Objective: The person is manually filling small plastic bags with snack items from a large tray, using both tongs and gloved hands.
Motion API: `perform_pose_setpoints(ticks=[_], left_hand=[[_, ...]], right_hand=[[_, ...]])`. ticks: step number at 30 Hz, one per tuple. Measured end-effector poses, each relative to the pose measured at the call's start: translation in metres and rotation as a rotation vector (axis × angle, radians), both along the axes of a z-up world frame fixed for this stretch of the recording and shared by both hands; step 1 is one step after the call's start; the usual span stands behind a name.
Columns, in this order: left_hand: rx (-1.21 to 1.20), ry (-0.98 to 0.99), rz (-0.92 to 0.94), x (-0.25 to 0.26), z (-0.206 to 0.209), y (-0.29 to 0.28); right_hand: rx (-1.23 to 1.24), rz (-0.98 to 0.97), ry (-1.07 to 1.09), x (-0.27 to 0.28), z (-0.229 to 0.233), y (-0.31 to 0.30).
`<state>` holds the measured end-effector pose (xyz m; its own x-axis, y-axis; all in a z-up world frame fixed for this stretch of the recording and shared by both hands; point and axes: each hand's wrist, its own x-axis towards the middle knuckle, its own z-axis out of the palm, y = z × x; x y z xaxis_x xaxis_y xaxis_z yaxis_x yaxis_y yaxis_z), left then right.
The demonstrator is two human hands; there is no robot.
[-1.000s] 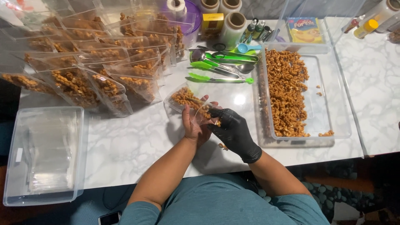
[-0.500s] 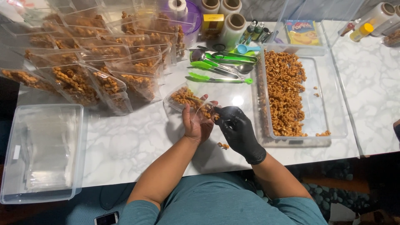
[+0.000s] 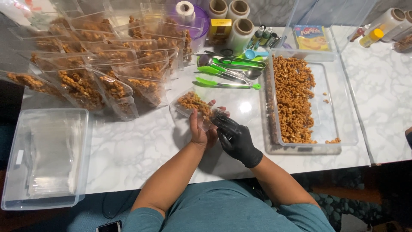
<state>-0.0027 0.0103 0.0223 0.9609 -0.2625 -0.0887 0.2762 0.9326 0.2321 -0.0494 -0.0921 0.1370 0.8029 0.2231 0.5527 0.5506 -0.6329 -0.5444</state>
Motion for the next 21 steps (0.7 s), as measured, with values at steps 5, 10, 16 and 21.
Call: perform_pose_setpoints(ticks=[5,10,16,21], left_hand=[[-0.037,0.038,0.001,0.006,-0.015,-0.003],[0.014,0.012,0.000,0.002,-0.019,-0.007],[0.057,-0.075,-0.062,0.002,-0.026,-0.008],[-0.021,-0.058,-0.043,0.005,-0.022,-0.004]], right_hand=[[-0.096,-0.063,-0.012,-0.006,0.004,-0.005],[-0.199,0.064,0.047,0.000,-0.031,-0.018],[-0.211,0.211,0.034,0.006,-0.019,-0.009],[-0.201,0.051,0.065,0.004,-0.018,-0.023]])
